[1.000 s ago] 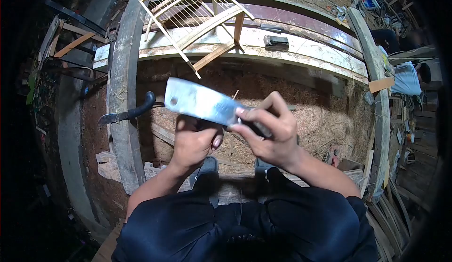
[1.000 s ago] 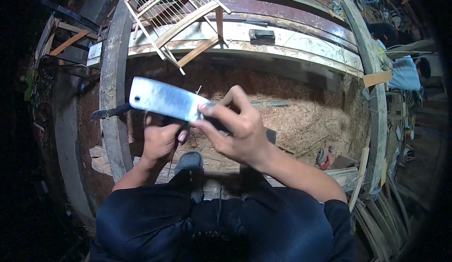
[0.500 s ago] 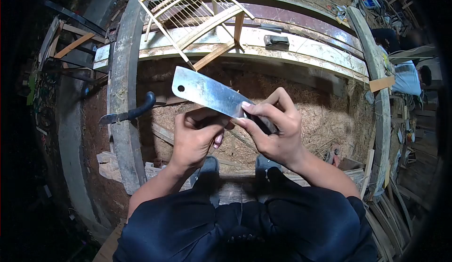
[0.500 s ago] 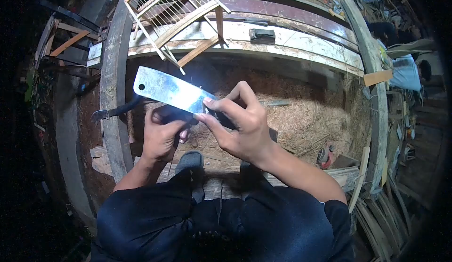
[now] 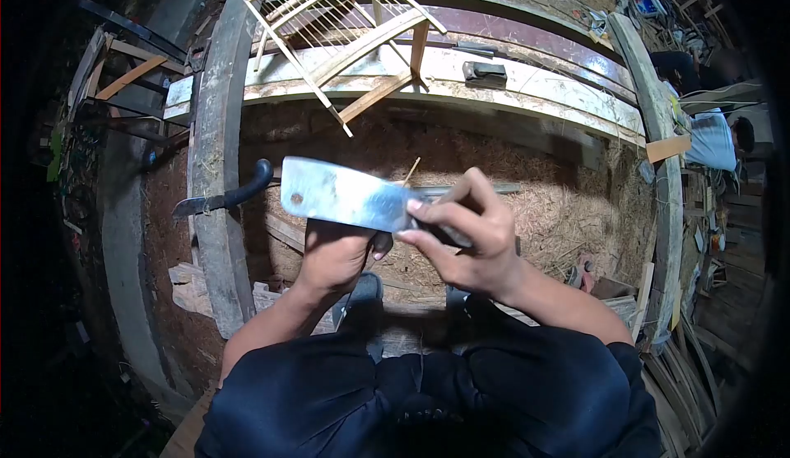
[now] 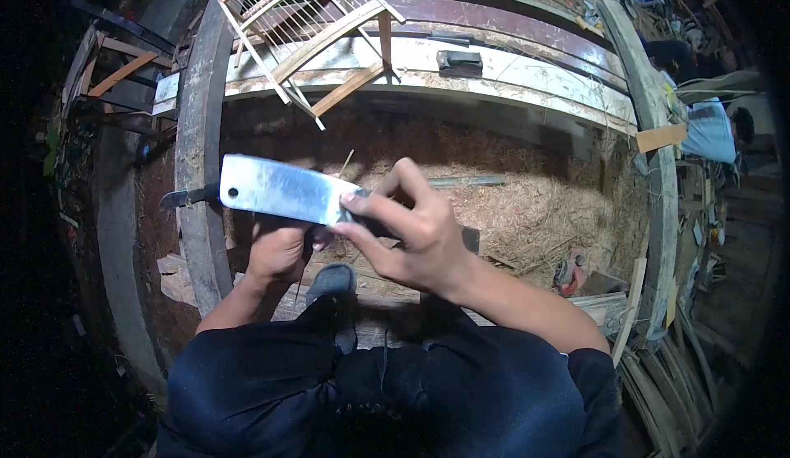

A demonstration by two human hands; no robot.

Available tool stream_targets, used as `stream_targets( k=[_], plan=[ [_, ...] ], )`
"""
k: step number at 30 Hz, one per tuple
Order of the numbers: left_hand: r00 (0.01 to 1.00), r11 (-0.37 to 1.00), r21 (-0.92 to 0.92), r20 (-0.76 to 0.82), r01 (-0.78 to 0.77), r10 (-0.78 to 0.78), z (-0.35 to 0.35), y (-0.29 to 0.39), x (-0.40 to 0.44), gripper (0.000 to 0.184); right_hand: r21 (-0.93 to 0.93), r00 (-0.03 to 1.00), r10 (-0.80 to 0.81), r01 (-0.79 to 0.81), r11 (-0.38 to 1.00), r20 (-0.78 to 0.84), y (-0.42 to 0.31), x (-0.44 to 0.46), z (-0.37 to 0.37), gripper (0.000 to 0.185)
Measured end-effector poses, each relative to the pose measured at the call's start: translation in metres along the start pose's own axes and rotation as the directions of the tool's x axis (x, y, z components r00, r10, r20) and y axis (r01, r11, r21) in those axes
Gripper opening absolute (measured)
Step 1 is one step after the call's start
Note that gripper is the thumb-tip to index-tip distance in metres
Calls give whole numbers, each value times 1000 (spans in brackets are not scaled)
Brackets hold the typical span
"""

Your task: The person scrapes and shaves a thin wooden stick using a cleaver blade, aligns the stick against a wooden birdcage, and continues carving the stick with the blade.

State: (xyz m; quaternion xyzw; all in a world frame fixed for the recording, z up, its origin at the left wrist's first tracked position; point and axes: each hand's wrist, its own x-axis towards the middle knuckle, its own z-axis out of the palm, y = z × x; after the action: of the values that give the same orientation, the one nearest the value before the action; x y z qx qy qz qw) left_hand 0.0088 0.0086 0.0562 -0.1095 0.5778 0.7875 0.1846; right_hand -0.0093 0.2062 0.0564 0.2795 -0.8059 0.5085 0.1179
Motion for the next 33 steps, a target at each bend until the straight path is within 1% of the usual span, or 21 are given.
stream_targets(
  k=[1,4,5,6,8,10,12,13,14,16,17,18,19,20,22,24,25,26,28,30,33],
  plan=[
    [999,1000,-15,-47,-14,13,6,2,0,10,-4,1000,-2,2,1000,-15,1,2,1,29],
    [999,994,-105,6,-33,34,-1,-3,2,8,-25,999,19,-20,999,-45,0,2,0,30],
    [995,993,73,23,-96,94,-1,-2,1,6,-38,998,37,-39,998,-55,0,2,0,32],
    [995,993,72,21,-98,96,-3,-2,0,6,-37,998,35,-37,999,-53,1,2,-1,32],
    [999,999,35,-14,-31,32,-6,-1,1,4,-49,996,75,-77,996,-51,1,3,-2,32],
    [999,996,-89,-41,-5,2,7,9,3,10,-41,997,50,-53,998,-51,0,3,-1,32],
    [997,990,121,32,-72,68,-2,-1,0,11,-22,999,0,-1,1000,-49,-2,3,0,31],
    [994,979,176,32,-104,100,0,2,-2,12,-16,999,37,-37,999,-40,-4,3,-1,30],
    [988,988,83,100,-130,122,-8,-4,4,15,-91,998,55,-56,994,-16,-1,6,-8,28],
    [1000,999,-48,-1,-10,10,11,14,3,20,-210,973,71,-118,971,-221,15,13,-14,26],
    [1000,998,-55,26,13,-12,10,15,2,25,-167,942,103,-163,972,-319,16,17,-17,22],
    [1000,998,-55,22,5,-4,9,17,2,25,-203,934,130,-206,957,-334,20,16,-22,21],
    [1000,999,-31,10,11,-11,10,19,3,24,93,861,348,-338,937,-372,17,18,-23,22],
    [1000,1000,-6,2,14,-14,11,22,4,24,382,761,551,-424,821,-341,14,20,-25,23],
    [1000,1000,29,-4,0,0,12,28,3,25,598,685,706,-493,632,-182,7,25,-36,30],
    [1000,995,95,-6,-27,27,13,38,4,25,646,662,743,-525,554,-98,-4,32,-43,31],
    [999,994,96,1,-54,54,13,41,5,25,658,612,790,-585,474,-25,-10,38,-47,29],
    [998,991,113,9,-69,68,12,46,7,24,601,621,782,-607,520,-50,-16,46,-47,24],
    [993,974,194,21,-121,120,15,64,9,23,684,641,762,-594,423,86,-22,52,-50,20],
    [985,963,212,53,-169,162,15,80,12,23,599,643,757,-654,461,119,-37,67,-52,18],
    [978,940,269,78,-209,195,19,109,13,20,613,665,725,-652,446,181,-57,89,-59,18]
  ],
)
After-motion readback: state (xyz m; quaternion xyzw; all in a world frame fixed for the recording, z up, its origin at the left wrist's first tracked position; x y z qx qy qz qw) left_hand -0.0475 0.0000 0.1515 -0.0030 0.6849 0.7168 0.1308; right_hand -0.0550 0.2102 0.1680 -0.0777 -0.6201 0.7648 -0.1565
